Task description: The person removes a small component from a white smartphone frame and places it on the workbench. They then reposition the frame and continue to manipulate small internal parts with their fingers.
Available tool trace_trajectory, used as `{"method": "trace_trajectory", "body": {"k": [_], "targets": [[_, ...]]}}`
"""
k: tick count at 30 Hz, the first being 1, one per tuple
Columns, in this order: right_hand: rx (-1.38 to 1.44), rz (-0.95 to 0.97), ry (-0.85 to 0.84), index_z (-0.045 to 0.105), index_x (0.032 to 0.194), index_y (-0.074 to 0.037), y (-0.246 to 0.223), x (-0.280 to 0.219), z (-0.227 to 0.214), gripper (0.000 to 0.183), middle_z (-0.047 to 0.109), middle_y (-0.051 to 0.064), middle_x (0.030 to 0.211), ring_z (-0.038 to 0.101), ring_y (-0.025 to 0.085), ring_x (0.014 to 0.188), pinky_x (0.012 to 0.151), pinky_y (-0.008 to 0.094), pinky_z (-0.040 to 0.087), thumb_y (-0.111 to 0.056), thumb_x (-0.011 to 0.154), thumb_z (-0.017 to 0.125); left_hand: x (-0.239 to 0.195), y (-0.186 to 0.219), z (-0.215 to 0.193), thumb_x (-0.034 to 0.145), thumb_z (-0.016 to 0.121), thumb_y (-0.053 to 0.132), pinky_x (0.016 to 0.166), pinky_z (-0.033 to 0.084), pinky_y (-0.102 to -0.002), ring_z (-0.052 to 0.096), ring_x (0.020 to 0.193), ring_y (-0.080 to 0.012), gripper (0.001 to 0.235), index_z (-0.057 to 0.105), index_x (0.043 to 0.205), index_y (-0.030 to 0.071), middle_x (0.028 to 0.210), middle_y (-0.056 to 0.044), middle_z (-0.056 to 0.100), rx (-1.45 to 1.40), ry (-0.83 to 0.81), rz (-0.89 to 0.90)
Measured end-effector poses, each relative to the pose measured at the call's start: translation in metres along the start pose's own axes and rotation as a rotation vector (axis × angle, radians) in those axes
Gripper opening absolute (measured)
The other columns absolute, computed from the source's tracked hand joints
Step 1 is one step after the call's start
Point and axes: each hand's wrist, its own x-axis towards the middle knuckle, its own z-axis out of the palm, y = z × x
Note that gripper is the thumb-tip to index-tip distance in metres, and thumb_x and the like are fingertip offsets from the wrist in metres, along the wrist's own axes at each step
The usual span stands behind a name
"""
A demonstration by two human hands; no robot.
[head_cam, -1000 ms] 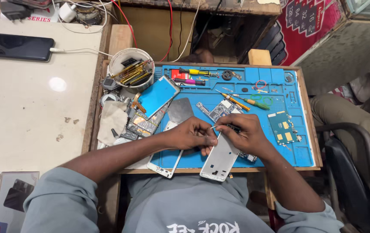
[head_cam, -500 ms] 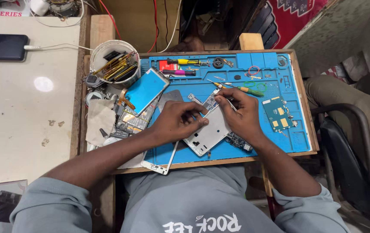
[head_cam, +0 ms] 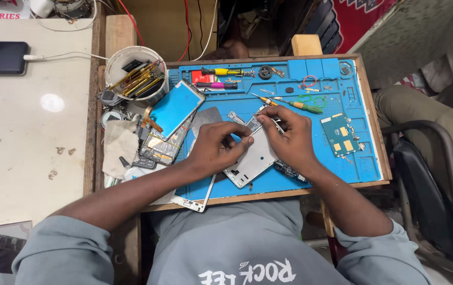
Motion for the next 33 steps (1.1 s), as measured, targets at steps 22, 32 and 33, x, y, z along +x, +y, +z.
{"method": "trace_trajectory", "body": {"k": [22,32,33], "targets": [[-0.296,-0.338,-0.296,0.076,0.096,-0.001,0.017,0.003,-0.014,0.013,0.073,0.014,0.083,0.071,0.028,0.072,0.065,0.037,0.056,-0.011,0.088,0.079,0.013,-0.023,-0.017,0.083,0.069,0.02,0.064,0.054,-0.035,0.068,0.065,-0.022,0.022,0.07,0.087,-0.002,0.073,-0.014,0.069,0.121,-0.212,-0.038],[-0.101,-0.15,-0.336,0.075,0.09,0.0,0.032,0.004,0.001,0.013,0.067,0.007,0.069,0.063,0.013,0.058,0.053,0.028,0.05,-0.01,0.084,0.079,0.014,-0.027,-0.018,0.081,0.07,0.021,0.066,0.054,-0.038,0.07,0.068,-0.0267,0.024,0.069,0.088,-0.002,0.074,-0.016,0.069,0.148,-0.211,-0.007],[-0.094,-0.159,-0.326,0.075,0.092,0.0,0.032,0.004,0.002,0.013,0.067,0.007,0.07,0.064,0.012,0.059,0.054,0.027,0.05,-0.01,0.084,0.079,0.014,-0.026,-0.018,0.081,0.07,0.021,0.066,0.054,-0.038,0.07,0.068,-0.0267,0.024,0.069,0.087,-0.002,0.074,-0.016,0.069,0.156,-0.205,-0.017]]}}
